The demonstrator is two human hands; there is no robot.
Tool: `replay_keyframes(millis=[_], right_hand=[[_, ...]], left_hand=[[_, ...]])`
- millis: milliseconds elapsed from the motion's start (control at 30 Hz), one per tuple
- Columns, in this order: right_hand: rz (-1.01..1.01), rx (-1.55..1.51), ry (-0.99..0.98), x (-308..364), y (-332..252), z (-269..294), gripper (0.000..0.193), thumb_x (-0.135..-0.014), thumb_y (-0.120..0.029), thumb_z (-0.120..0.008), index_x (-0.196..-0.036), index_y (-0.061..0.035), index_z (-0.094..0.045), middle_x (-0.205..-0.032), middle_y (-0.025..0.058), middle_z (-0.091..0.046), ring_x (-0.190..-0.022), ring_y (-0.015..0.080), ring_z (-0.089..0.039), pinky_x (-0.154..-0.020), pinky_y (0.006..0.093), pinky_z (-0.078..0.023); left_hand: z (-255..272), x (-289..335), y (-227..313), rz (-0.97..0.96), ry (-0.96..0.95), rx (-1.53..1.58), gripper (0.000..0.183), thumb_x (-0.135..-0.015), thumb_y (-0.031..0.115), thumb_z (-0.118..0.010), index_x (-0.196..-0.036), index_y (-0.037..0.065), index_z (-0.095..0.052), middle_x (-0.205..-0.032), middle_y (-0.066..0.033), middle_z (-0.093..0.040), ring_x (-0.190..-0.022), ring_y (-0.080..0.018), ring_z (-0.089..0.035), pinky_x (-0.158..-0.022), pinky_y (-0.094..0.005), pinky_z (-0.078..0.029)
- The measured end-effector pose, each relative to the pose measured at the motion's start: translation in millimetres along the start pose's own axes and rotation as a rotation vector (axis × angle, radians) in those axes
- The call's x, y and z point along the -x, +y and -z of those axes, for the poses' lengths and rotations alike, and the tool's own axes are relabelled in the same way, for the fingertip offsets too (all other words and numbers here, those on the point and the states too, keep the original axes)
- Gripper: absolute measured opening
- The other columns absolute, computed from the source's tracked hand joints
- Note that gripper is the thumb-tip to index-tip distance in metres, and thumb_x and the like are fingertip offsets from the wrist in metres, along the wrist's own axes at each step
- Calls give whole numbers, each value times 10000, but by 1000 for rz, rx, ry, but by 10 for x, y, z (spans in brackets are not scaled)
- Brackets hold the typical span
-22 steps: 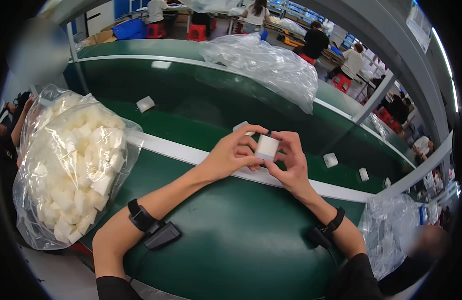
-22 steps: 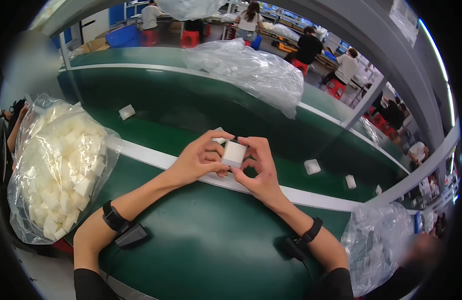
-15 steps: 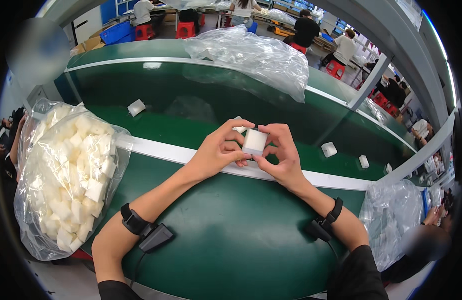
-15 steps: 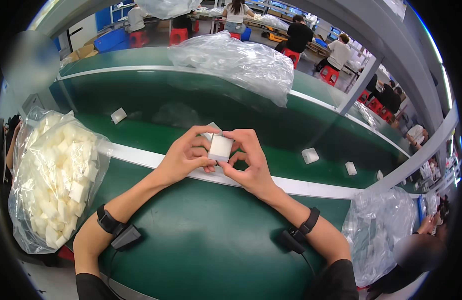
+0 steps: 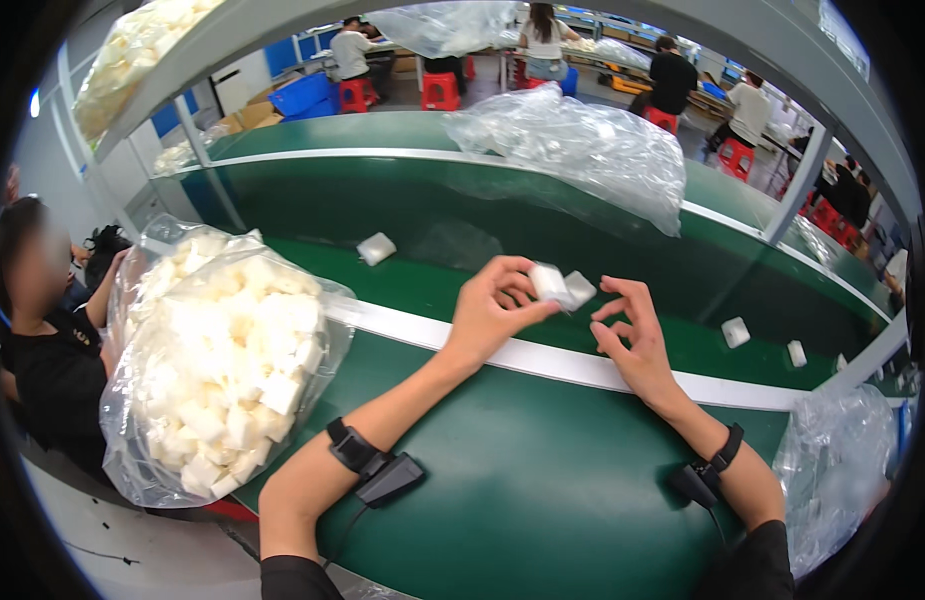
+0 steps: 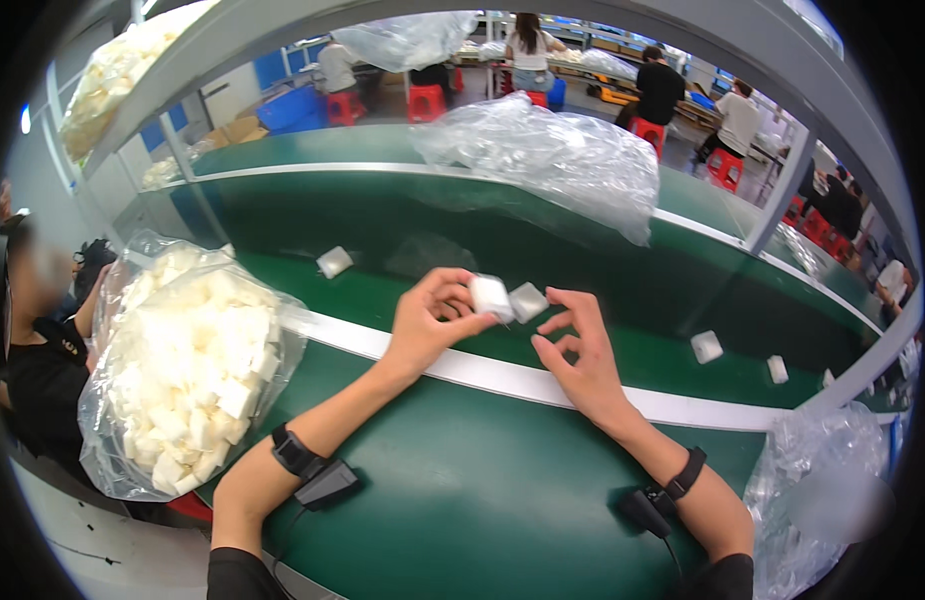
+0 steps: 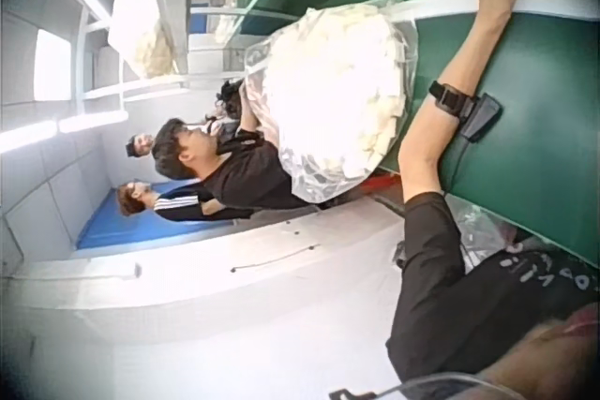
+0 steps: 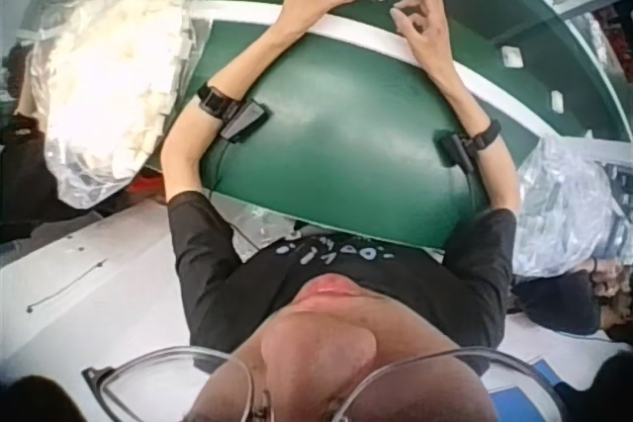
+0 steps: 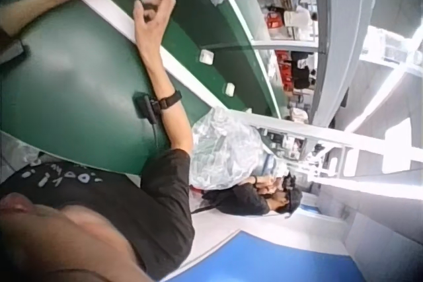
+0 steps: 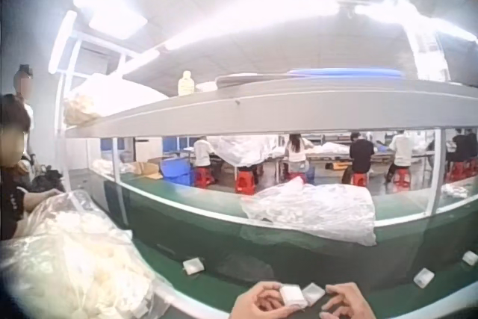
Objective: Inspecting and sorting small white foam blocks on a conveyor belt.
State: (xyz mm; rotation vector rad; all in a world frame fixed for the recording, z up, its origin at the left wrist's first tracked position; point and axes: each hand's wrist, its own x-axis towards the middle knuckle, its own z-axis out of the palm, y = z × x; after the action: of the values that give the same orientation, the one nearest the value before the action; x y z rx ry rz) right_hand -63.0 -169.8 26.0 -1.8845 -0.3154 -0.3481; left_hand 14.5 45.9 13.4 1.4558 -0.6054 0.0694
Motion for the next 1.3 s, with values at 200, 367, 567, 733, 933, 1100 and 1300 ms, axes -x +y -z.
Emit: replay_keyframes(millis=[200, 367, 567, 733, 933, 1100, 1300], right_hand=[[-42, -199, -245, 47, 7, -1, 624, -866, 5, -683, -1438, 2, -432, -1243, 129, -554, -985, 153, -606, -779, 276, -544], [-35, -172, -224, 36, 16, 39, 577, -866, 29, -666, -1406, 19, -464, -1095, 128, -606, -874, 150, -629, -757, 276, -554], [-34, -126, -199, 19, 29, 31, 616, -840, 36, -704, -1409, 3, -470, -1192, 136, -574, -957, 169, -630, -756, 280, -559], [235, 251, -140, 20, 56, -37, 737, -802, 22, -746, -1454, -51, -409, -1416, 165, -417, -1110, 231, -581, -786, 296, -547], [189, 249, -93, 33, 87, 10, 489, -851, 31, -675, -1307, -35, -510, -1246, 133, -488, -995, 195, -591, -750, 280, -511], [126, 185, -33, 65, 55, 7, 218, -913, 11, -608, -1130, -9, -610, -1085, 100, -552, -874, 155, -582, -727, 255, -478], [298, 274, -101, 46, -722, 158, 128, -962, -143, -649, -1031, -36, -635, -751, 63, -587, -646, 150, -554, -601, 287, -453]], left_hand=[[-74, 109, 56, 69, -287, 66, 513, -766, 105, -842, -1189, -12, -576, -912, -19, -664, -781, -54, -587, -729, -223, -474], [-79, 108, 106, 12, -291, 11, 504, -779, 112, -827, -1193, -15, -570, -856, -9, -652, -767, -59, -584, -760, -243, -476], [-116, 146, 94, 80, -284, 24, 540, -801, 118, -819, -1257, -3, -557, -699, 33, -596, -666, -30, -527, -682, -216, -433], [-41, 77, -69, 52, 56, 27, 668, -845, 76, -763, -1410, 16, -413, -698, 17, -557, -621, -42, -523, -612, -215, -428], [12, 51, -126, 104, 205, -81, 325, -902, 60, -677, -1201, 10, -561, -743, -13, -560, -606, -70, -555, -593, -243, -466], [-21, 88, -115, 68, 62, -101, 201, -958, 74, -626, -1142, 3, -588, -771, -4, -562, -609, -55, -547, -580, -218, -451], [-13, 76, -210, 103, 15, -29, 135, -986, 95, -602, -1095, 17, -620, -728, 10, -572, -583, -49, -530, -539, -212, -440]])
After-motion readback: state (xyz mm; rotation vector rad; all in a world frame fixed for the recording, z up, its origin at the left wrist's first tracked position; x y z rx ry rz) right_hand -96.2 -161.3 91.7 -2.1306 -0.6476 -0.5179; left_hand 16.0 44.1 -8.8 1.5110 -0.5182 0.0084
